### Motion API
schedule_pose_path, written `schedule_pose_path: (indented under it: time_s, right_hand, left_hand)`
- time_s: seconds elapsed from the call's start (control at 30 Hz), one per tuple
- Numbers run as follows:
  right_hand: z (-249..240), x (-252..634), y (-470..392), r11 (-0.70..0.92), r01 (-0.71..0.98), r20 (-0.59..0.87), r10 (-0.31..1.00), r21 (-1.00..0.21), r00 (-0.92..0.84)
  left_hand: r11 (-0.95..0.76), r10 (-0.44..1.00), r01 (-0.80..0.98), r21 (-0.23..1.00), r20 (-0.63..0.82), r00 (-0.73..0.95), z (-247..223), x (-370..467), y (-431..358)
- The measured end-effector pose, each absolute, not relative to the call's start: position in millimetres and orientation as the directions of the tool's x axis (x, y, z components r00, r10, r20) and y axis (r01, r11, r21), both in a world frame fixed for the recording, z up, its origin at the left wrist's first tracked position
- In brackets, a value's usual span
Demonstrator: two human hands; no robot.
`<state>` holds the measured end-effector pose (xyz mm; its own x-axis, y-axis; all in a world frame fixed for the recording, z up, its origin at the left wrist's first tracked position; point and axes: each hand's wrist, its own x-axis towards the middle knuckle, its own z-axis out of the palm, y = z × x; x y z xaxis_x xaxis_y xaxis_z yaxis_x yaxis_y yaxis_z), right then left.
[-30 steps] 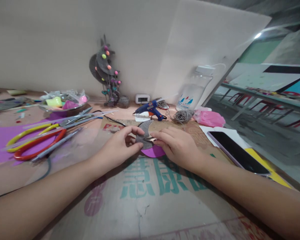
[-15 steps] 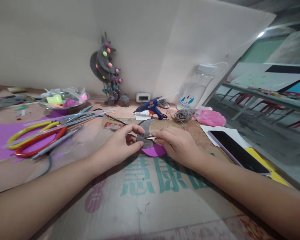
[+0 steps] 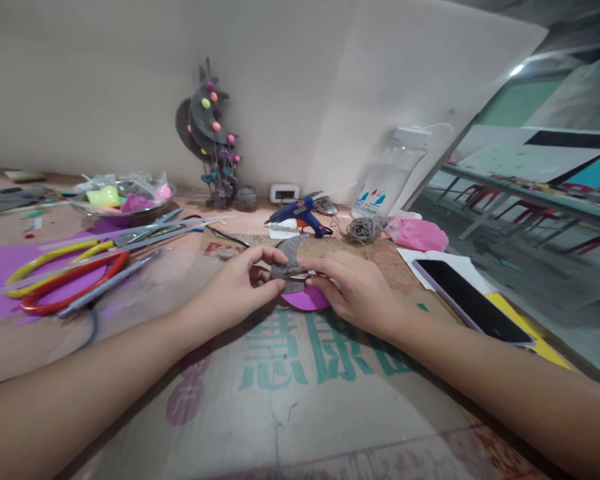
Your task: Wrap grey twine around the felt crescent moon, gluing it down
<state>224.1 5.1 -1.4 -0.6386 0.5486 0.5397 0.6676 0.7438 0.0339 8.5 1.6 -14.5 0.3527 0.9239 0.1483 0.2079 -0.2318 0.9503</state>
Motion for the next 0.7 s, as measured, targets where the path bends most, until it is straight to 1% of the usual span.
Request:
schedule_pose_path:
  time_s: [0.2, 0.7]
  right_hand:
    - [-2.8, 222.7, 4.3, 0.736, 0.675, 0.547, 0.545, 0.051, -0.635]
    - [-3.3, 222.9, 6.2, 0.733, 0.672, 0.503, 0.622, -0.104, -0.6]
  left_hand:
    - [-0.239, 0.926, 0.222, 0.945, 0.152, 0.347, -13.5, 8.8, 0.6]
    - [-0.233, 0.918, 0.207, 0.95, 0.145, 0.369, -10.5, 7.6, -2.1]
